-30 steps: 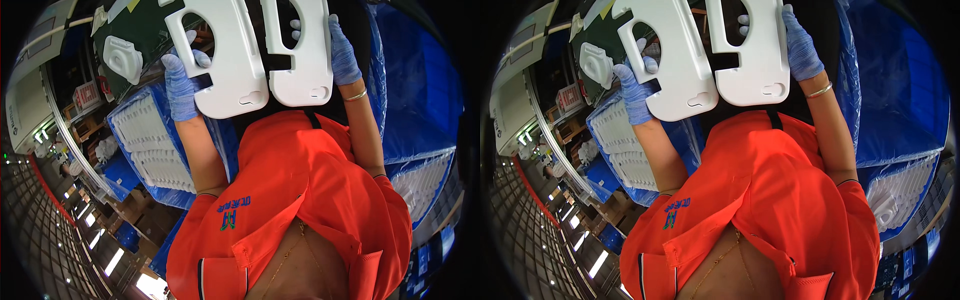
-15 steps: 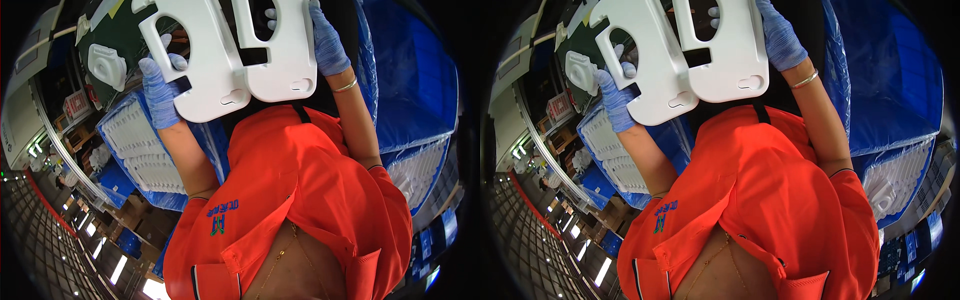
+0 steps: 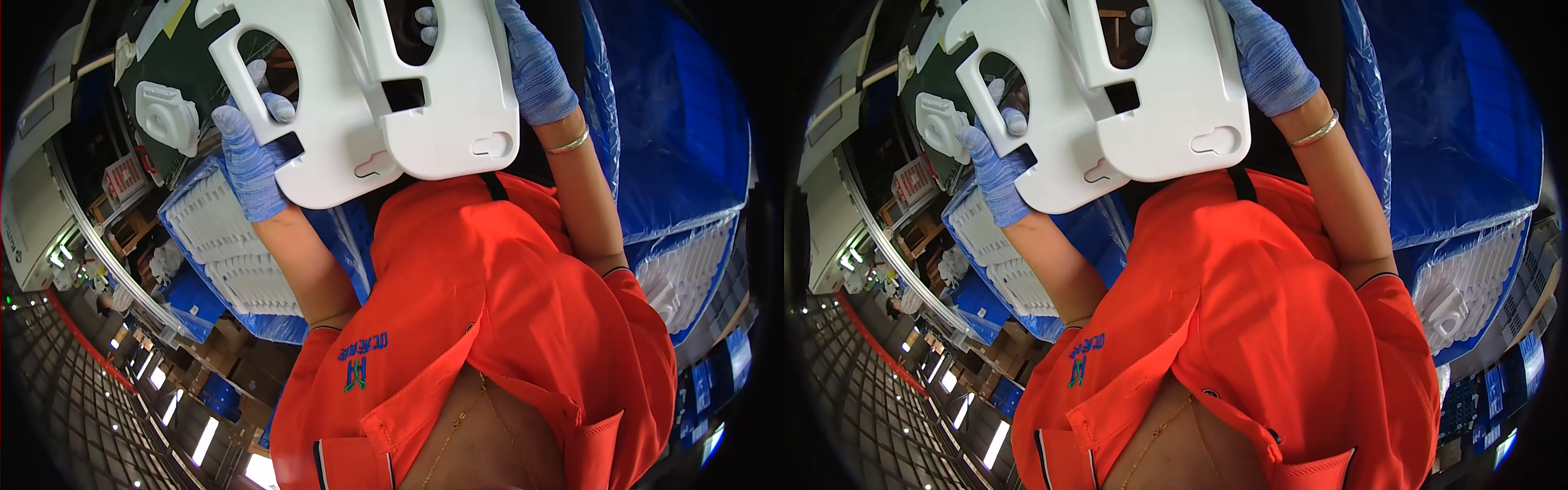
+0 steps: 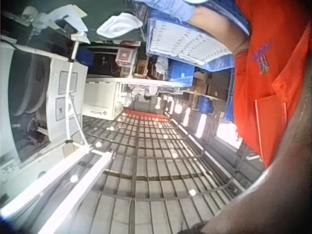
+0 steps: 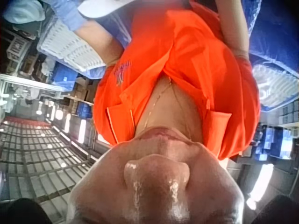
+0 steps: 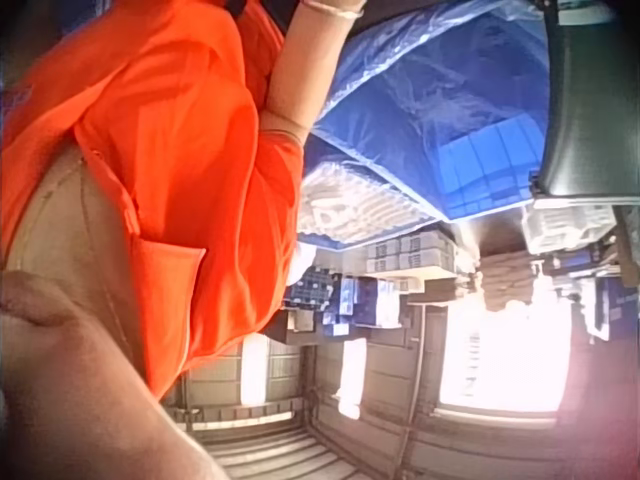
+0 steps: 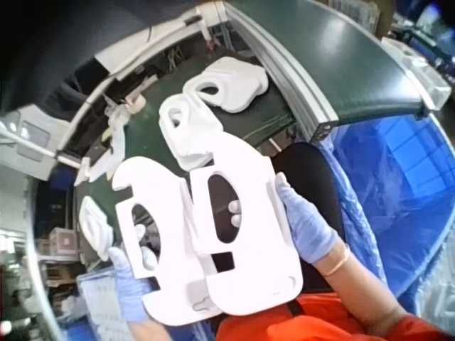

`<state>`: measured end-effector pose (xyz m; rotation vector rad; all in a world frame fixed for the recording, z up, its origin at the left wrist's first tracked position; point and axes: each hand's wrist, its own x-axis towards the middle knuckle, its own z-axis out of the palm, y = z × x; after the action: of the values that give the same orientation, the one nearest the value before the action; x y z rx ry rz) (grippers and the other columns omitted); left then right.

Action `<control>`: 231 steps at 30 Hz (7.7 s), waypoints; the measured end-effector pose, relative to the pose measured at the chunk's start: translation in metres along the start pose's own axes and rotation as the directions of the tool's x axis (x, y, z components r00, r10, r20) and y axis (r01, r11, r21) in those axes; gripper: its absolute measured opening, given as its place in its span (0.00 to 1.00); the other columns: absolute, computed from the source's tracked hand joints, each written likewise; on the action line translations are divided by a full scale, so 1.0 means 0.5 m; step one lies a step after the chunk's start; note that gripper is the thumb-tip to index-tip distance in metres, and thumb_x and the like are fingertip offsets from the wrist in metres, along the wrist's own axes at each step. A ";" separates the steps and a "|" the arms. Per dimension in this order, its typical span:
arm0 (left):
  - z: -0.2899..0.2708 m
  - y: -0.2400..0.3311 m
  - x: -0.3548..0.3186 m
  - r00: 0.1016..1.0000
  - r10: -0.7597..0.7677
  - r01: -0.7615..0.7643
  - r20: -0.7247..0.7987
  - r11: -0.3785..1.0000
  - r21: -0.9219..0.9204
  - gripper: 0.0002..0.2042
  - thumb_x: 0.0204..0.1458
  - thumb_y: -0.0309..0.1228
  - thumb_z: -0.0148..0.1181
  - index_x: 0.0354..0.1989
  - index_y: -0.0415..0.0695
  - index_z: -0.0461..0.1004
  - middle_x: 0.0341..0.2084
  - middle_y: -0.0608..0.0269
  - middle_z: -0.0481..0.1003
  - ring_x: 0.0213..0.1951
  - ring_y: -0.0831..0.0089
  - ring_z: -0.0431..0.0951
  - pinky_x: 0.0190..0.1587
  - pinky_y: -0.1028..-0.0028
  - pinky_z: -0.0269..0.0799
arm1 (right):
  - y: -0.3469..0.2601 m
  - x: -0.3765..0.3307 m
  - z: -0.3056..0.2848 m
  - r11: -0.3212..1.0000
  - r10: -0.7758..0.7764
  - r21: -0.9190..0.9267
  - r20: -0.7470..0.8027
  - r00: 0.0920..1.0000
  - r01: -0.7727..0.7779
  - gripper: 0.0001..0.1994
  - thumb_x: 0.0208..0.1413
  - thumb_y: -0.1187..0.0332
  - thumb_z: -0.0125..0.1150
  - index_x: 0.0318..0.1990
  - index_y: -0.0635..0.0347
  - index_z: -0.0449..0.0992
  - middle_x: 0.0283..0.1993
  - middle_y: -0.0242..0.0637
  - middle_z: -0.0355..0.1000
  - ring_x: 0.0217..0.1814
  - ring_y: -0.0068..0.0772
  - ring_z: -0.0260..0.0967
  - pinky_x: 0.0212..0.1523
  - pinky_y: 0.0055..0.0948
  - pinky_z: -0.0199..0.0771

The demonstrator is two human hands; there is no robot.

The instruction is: Manual inspection and assembly of white plastic components at a production workstation.

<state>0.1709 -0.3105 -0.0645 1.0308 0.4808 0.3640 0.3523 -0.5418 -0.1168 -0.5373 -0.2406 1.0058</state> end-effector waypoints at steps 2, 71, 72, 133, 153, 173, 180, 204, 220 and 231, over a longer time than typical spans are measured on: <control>0.006 0.003 0.002 0.999 0.010 -0.010 0.032 1.000 -0.002 0.36 0.47 0.53 0.61 0.54 0.35 0.62 0.23 0.57 0.74 0.27 0.68 0.76 0.34 0.68 0.77 | -0.020 -0.003 0.041 0.916 0.185 0.379 -0.113 0.976 -0.130 0.31 0.62 0.46 0.37 0.58 0.67 0.61 0.50 0.51 0.69 0.50 0.46 0.70 0.50 0.39 0.73; 0.047 -0.037 0.008 0.993 -0.093 0.100 -0.066 0.989 0.111 0.25 0.47 0.34 0.66 0.51 0.41 0.64 0.45 0.45 0.72 0.32 0.74 0.75 0.38 0.73 0.76 | -0.003 -0.003 0.007 0.903 -0.051 -0.420 -0.312 0.949 -0.089 0.22 0.59 0.51 0.51 0.50 0.61 0.71 0.39 0.33 0.74 0.38 0.20 0.73 0.40 0.20 0.75; 0.065 -0.043 0.006 0.992 -0.100 0.111 -0.079 0.982 0.152 0.26 0.45 0.36 0.68 0.50 0.40 0.65 0.42 0.51 0.74 0.35 0.75 0.75 0.41 0.72 0.75 | 0.002 0.006 0.009 0.867 -0.069 -0.491 -0.279 0.958 -0.081 0.22 0.59 0.51 0.51 0.50 0.61 0.71 0.39 0.33 0.73 0.38 0.19 0.73 0.41 0.20 0.75; -0.265 0.037 0.355 0.962 -0.079 0.153 -0.260 0.947 0.282 0.21 0.48 0.40 0.64 0.46 0.40 0.68 0.36 0.59 0.74 0.36 0.68 0.77 0.38 0.69 0.78 | -0.190 0.604 -0.097 -0.877 -0.235 -0.472 0.245 0.941 -0.096 0.22 0.45 0.63 0.58 0.50 0.54 0.70 0.40 0.39 0.73 0.48 0.40 0.65 0.52 0.40 0.58; -0.387 0.161 0.311 0.838 0.094 0.154 -0.537 0.904 0.400 0.17 0.53 0.39 0.58 0.46 0.43 0.70 0.33 0.61 0.78 0.26 0.77 0.77 0.25 0.78 0.73 | -0.068 0.604 0.105 -0.818 -0.268 -0.573 0.302 0.915 -0.050 0.18 0.46 0.59 0.56 0.43 0.58 0.72 0.34 0.42 0.72 0.47 0.42 0.63 0.51 0.44 0.57; -0.417 0.143 0.321 0.897 0.206 0.105 -0.390 0.760 0.642 0.20 0.51 0.28 0.60 0.52 0.35 0.66 0.38 0.64 0.73 0.40 0.77 0.71 0.43 0.78 0.67 | -0.303 0.667 -0.089 -0.721 -0.545 -0.549 0.072 0.835 -0.423 0.11 0.48 0.61 0.59 0.38 0.52 0.77 0.39 0.37 0.74 0.46 0.42 0.68 0.45 0.39 0.65; -0.270 0.170 0.272 0.909 0.383 -0.122 -0.164 0.621 0.774 0.24 0.54 0.38 0.58 0.54 0.33 0.65 0.49 0.55 0.71 0.50 0.72 0.70 0.53 0.75 0.65 | -0.251 0.507 0.119 -0.730 -0.359 -0.648 0.634 0.685 0.218 0.13 0.44 0.65 0.63 0.40 0.54 0.75 0.37 0.35 0.71 0.42 0.42 0.65 0.44 0.36 0.64; 0.131 0.007 -0.051 0.995 0.005 -0.034 -0.104 0.960 -0.278 0.37 0.47 0.43 0.63 0.61 0.39 0.54 0.50 0.55 0.67 0.50 0.64 0.71 0.51 0.65 0.72 | 0.006 0.076 0.198 0.986 -0.128 -0.118 -0.070 0.989 0.119 0.20 0.60 0.65 0.49 0.56 0.67 0.61 0.52 0.49 0.68 0.54 0.39 0.69 0.48 0.38 0.77; 0.139 -0.019 -0.080 0.988 -0.071 0.032 -0.137 0.963 -0.268 0.34 0.46 0.43 0.65 0.59 0.40 0.59 0.42 0.60 0.71 0.43 0.72 0.74 0.43 0.74 0.74 | 0.003 0.063 0.200 0.979 -0.105 -0.193 -0.216 0.971 0.063 0.20 0.62 0.59 0.46 0.53 0.66 0.65 0.48 0.46 0.71 0.47 0.34 0.72 0.45 0.32 0.77; -0.200 0.059 0.086 0.793 0.356 -0.095 -0.495 0.874 0.477 0.15 0.53 0.38 0.57 0.45 0.43 0.72 0.36 0.64 0.74 0.34 0.78 0.74 0.40 0.76 0.73 | -0.006 0.072 0.079 0.919 -0.133 -0.389 -0.456 0.880 -0.063 0.23 0.61 0.55 0.46 0.54 0.64 0.63 0.43 0.40 0.73 0.40 0.27 0.72 0.38 0.25 0.75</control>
<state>0.1510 -0.2026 -0.0902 1.4217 1.0173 0.8320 0.3565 -0.5001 -0.0837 -1.1286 -0.0074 0.7580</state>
